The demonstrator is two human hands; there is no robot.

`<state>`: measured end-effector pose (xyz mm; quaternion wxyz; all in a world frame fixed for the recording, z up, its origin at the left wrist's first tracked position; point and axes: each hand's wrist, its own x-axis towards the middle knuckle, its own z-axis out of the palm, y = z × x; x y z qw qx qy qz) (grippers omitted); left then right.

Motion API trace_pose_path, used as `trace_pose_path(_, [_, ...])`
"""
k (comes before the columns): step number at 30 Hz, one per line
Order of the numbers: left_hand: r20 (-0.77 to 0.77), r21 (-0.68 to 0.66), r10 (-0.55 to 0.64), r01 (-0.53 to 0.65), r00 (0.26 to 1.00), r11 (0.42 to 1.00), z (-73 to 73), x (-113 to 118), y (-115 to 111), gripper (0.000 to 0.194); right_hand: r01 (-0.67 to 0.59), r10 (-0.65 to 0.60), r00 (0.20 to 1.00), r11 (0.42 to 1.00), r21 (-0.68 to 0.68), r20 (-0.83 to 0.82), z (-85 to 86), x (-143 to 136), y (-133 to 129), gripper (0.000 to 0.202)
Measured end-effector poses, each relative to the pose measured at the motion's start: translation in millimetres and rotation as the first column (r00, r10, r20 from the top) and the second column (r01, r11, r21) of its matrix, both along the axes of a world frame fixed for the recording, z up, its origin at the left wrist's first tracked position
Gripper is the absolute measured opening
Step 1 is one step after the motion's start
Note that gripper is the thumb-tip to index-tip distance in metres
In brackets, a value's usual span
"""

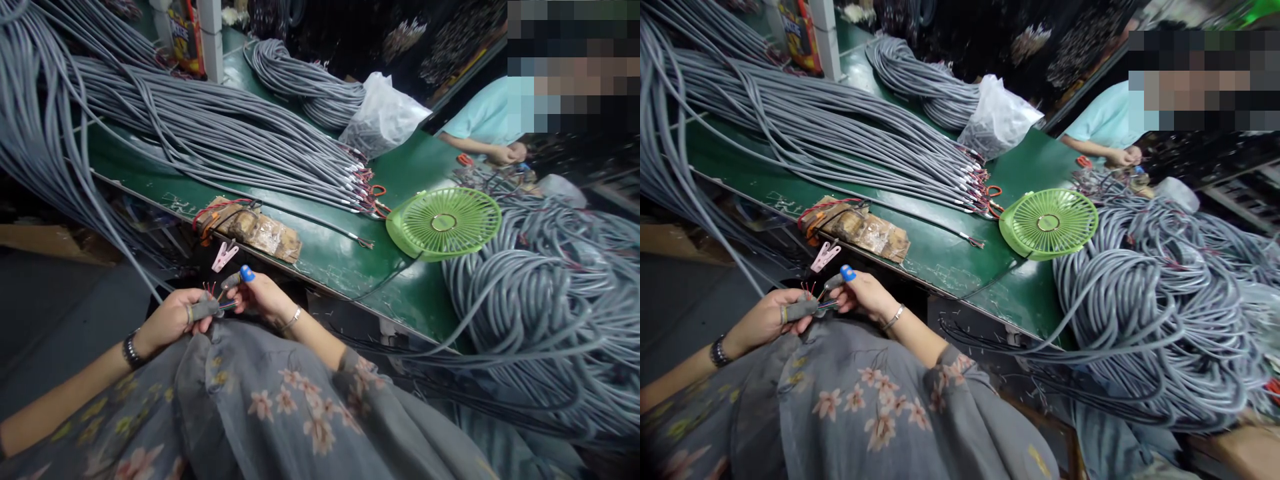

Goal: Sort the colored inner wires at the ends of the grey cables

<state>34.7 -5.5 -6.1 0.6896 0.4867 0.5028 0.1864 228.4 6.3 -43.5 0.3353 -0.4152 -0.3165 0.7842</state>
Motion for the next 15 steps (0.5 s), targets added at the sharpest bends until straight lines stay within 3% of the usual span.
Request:
trace_pose_path(4, [-0.009, 0.046, -0.026, 0.027, 1.000, 0.999, -3.3, 0.7, 1.1, 0.041, -0.110, 0.103, 0.990, 0.992, 0.061, 0.098, 7.6, -2.9, -4.7, 0.054])
trace_pose_path(8, [0.002, 0.044, 0.007, -0.007, 1.000, 0.999, -7.3, 1.6, 1.1, 0.042, -0.037, 0.028, 0.993, 0.996, 0.081, 0.114, 8.9, -9.9, -6.9, 0.051])
trace_pose_path(15, [0.088, -0.096, 0.146, -0.137, 0.985, 0.986, -12.2, 1.8, 0.1, 0.043, 0.015, -0.018, 0.997, 0.999, 0.052, 0.070, 7.7, -12.3, -7.6, 0.049])
